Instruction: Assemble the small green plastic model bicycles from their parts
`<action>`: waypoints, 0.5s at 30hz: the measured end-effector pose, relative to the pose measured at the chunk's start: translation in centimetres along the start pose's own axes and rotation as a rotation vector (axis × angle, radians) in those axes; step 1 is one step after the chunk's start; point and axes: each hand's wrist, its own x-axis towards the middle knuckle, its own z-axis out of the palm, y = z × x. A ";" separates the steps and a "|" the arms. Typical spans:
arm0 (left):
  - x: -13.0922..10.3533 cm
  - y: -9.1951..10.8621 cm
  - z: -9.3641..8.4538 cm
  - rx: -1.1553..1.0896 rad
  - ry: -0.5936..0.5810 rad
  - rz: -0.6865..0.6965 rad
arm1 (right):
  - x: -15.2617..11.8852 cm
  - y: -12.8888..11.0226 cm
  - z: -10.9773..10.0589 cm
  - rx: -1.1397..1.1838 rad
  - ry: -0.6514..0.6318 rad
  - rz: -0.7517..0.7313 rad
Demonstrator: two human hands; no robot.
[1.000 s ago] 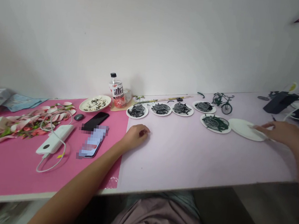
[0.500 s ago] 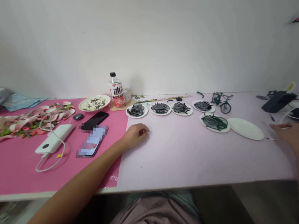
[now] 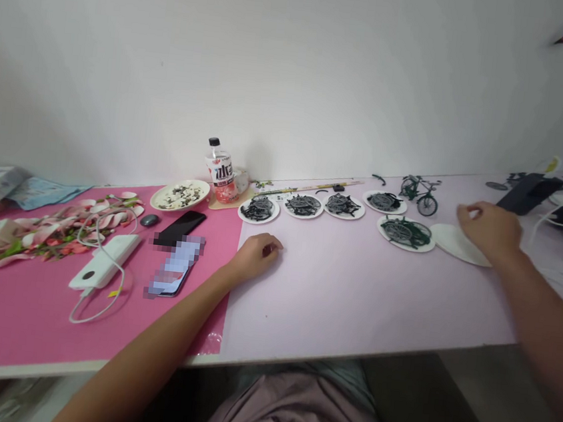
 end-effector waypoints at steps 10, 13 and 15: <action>-0.2 -0.2 0.1 -0.030 0.020 -0.010 | 3.4 -10.6 2.9 -0.039 -0.356 0.053; -0.2 -0.2 0.2 -0.037 0.025 -0.014 | 4.3 -11.1 3.6 -0.039 -0.393 0.084; -0.2 -0.1 0.2 -0.046 0.025 -0.017 | 4.7 -11.4 3.9 -0.030 -0.409 0.099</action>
